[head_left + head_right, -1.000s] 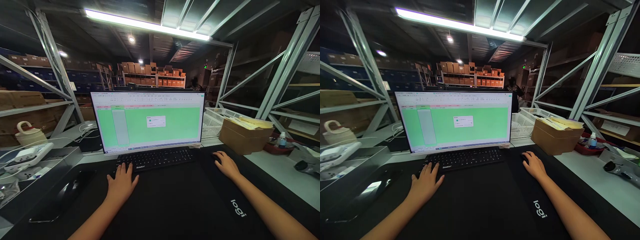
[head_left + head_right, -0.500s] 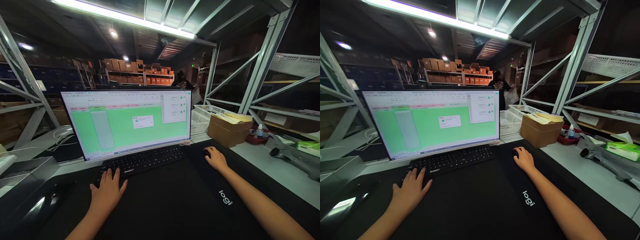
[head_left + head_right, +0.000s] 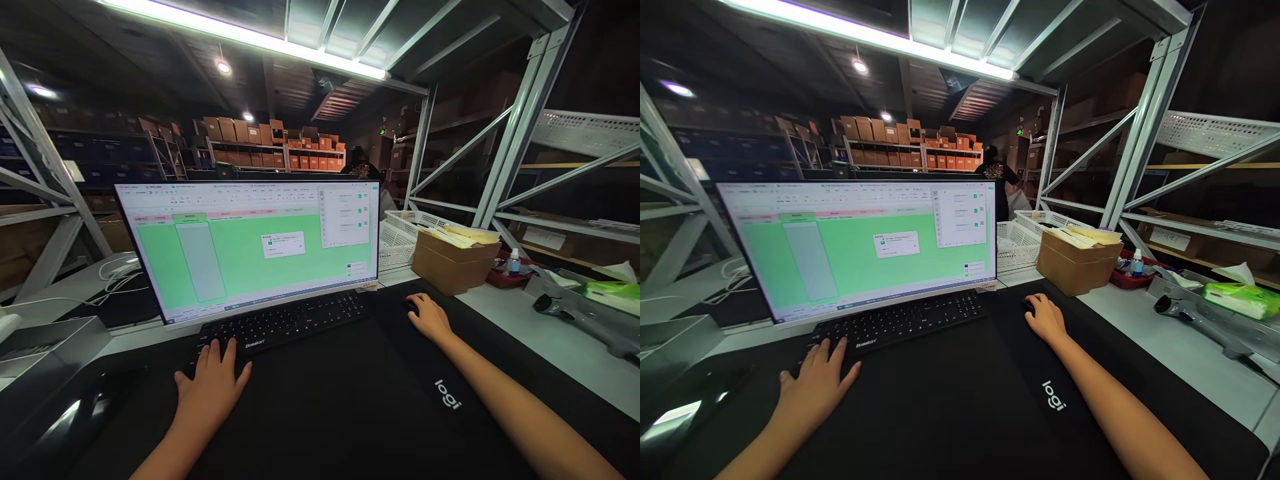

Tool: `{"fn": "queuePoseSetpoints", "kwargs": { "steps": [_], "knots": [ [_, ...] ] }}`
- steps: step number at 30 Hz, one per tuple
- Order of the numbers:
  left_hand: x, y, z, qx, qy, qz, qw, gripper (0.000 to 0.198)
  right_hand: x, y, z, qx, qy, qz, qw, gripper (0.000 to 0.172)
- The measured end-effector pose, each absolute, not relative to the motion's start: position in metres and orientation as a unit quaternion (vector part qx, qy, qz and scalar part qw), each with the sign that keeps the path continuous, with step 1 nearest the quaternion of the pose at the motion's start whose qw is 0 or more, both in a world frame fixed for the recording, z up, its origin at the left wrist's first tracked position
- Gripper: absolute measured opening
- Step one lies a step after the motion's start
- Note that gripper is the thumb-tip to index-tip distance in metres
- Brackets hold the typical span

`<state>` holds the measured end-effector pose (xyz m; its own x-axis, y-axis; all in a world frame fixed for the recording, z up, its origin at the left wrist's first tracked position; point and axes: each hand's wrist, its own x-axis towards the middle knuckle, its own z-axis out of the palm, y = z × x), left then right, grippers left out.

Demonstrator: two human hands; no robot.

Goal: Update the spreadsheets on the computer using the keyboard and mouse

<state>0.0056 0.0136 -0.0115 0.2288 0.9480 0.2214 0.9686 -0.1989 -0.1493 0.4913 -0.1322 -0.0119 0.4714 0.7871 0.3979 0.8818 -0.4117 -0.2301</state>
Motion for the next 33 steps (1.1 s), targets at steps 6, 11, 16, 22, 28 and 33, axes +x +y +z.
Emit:
{"fn": "queuePoseSetpoints", "kwargs": {
  "steps": [6, 11, 16, 22, 28, 33],
  "knots": [
    [0.005, 0.016, -0.016, -0.772, -0.62, -0.046, 0.131, 0.068, 0.493, -0.133, -0.013, -0.834, -0.498, -0.112, 0.21, 0.042],
    [0.005, 0.015, -0.017, -0.771, -0.618, -0.05, 0.143, 0.067, 0.493, -0.132, -0.014, -0.83, -0.501, -0.116, 0.214, 0.042],
    [0.007, 0.012, -0.011, -0.769, -0.624, -0.027, 0.138, 0.068, 0.494, -0.131, -0.016, -0.827, -0.501, -0.122, 0.225, 0.042],
    [0.006, 0.012, -0.01, -0.769, -0.624, -0.029, 0.133, 0.068, 0.501, -0.126, -0.023, -0.818, -0.507, -0.127, 0.239, 0.042],
    [0.005, 0.016, -0.013, -0.771, -0.623, -0.05, 0.121, 0.068, 0.504, -0.123, -0.026, -0.808, -0.519, -0.124, 0.251, 0.042],
    [0.006, 0.014, -0.01, -0.771, -0.624, -0.038, 0.123, 0.068, 0.503, -0.123, -0.024, -0.805, -0.524, -0.123, 0.249, 0.043]
  ]
}}
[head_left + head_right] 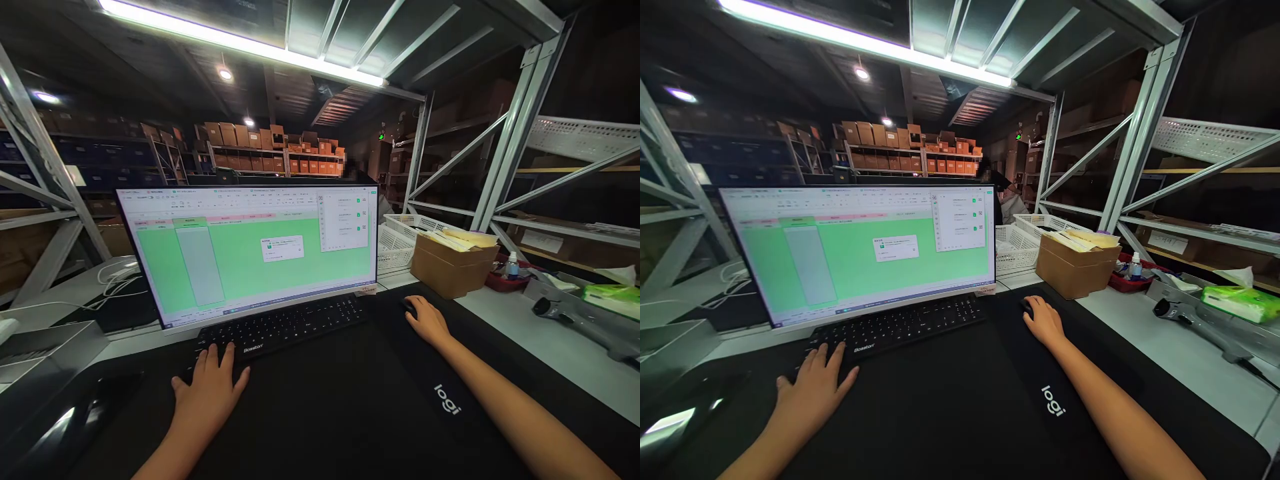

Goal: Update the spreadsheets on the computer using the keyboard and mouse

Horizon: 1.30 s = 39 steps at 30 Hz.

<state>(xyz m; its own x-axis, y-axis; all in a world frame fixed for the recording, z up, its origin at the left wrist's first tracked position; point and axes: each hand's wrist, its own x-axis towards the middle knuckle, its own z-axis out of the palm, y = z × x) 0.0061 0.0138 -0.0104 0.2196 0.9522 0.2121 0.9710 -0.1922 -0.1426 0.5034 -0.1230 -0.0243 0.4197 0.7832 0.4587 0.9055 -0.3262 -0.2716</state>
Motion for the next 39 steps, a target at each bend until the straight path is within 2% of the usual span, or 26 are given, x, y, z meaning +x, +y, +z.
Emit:
{"fn": "queuePoseSetpoints", "kwargs": {
  "steps": [9, 23, 39],
  "knots": [
    [0.0049, 0.0164, -0.016, -0.771, -0.621, -0.058, 0.127, 0.068, 0.5038, -0.1225, -0.0246, -0.808, -0.523, -0.125, 0.241, 0.045],
    [0.0056, 0.0161, -0.0133, -0.768, -0.626, -0.026, 0.132, 0.068, 0.5036, -0.1225, -0.0261, -0.814, -0.515, -0.126, 0.237, 0.04],
    [0.0072, 0.0123, -0.009, -0.764, -0.63, -0.002, 0.138, 0.066, 0.51, -0.1203, -0.0297, -0.81, -0.504, -0.125, 0.273, 0.042]
  ]
}}
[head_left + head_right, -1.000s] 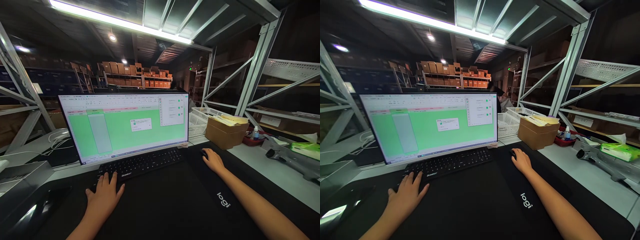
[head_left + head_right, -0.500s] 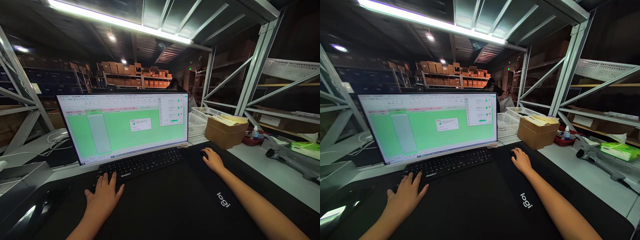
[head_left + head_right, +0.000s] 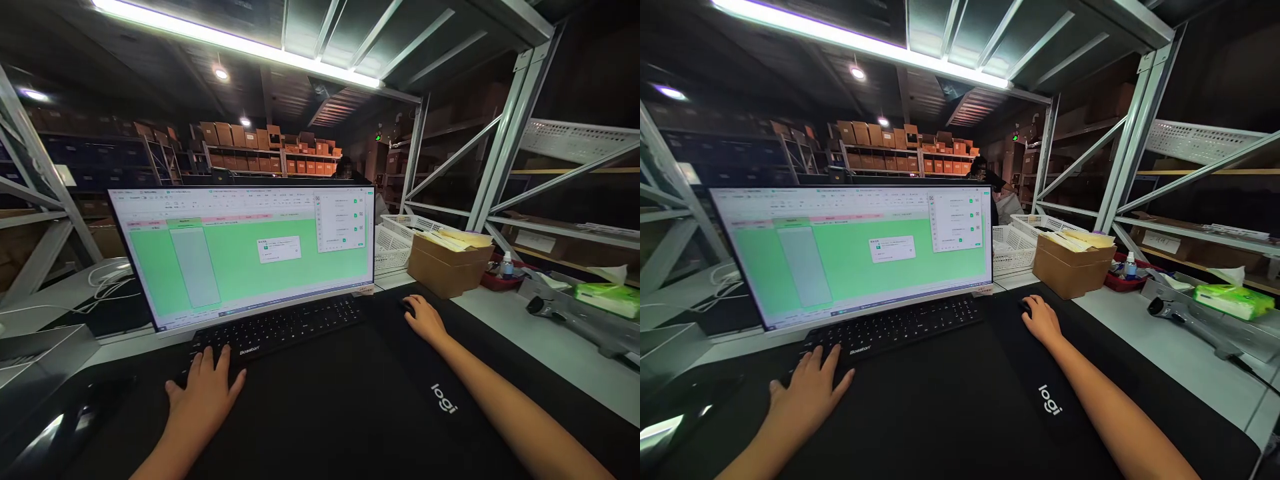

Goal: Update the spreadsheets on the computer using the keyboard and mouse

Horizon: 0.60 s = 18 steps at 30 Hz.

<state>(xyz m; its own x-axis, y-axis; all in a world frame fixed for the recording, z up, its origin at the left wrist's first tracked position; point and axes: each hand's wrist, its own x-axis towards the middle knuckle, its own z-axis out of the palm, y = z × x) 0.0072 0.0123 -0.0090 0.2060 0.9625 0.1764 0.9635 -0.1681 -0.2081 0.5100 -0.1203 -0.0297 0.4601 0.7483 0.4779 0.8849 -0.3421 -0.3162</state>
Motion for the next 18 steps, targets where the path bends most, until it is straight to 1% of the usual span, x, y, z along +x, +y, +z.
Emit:
{"fn": "queuePoseSetpoints", "kwargs": {
  "steps": [18],
  "knots": [
    [0.0084, 0.0141, -0.0082, -0.763, -0.634, -0.006, 0.125, 0.066, 0.5109, -0.1191, -0.0315, -0.818, -0.5, -0.127, 0.254, 0.042]
  ]
}}
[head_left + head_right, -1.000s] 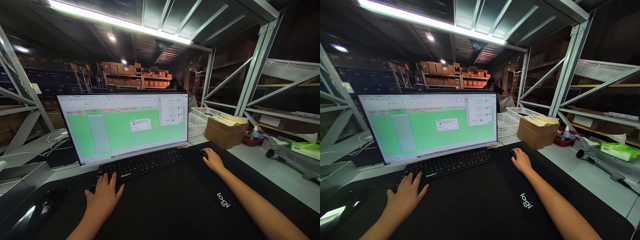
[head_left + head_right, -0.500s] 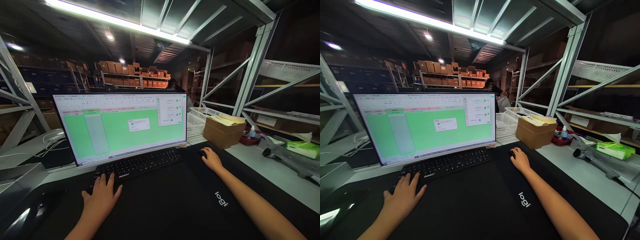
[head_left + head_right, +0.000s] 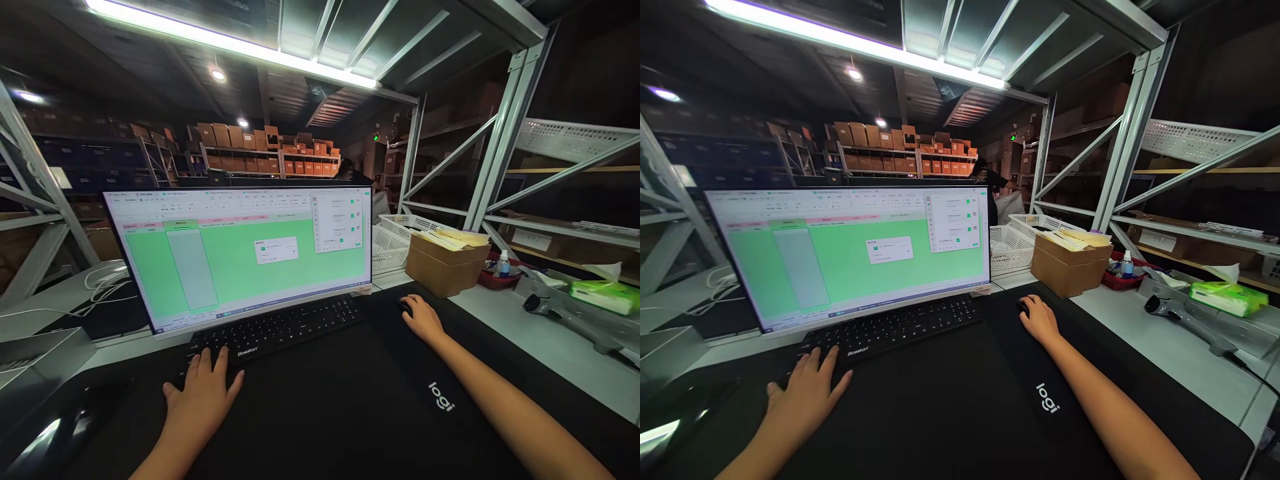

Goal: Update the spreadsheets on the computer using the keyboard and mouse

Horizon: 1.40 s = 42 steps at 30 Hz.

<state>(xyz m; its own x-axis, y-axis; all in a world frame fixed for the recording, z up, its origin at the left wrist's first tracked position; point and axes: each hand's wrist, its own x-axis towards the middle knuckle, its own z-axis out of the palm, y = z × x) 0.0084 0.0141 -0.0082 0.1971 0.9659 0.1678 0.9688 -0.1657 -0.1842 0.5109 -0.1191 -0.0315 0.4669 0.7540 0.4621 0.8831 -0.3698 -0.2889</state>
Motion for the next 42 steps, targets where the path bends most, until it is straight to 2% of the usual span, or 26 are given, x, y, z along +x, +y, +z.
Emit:
{"fn": "queuePoseSetpoints", "kwargs": {
  "steps": [19, 42],
  "knots": [
    [0.009, 0.009, -0.007, -0.768, -0.628, -0.022, 0.123, 0.067, 0.502, -0.121, -0.02, -0.819, -0.513, -0.074, 0.245, 0.048],
    [0.008, 0.009, -0.007, -0.766, -0.632, -0.022, 0.115, 0.066, 0.505, -0.12, -0.025, -0.82, -0.502, -0.091, 0.26, 0.044]
  ]
}}
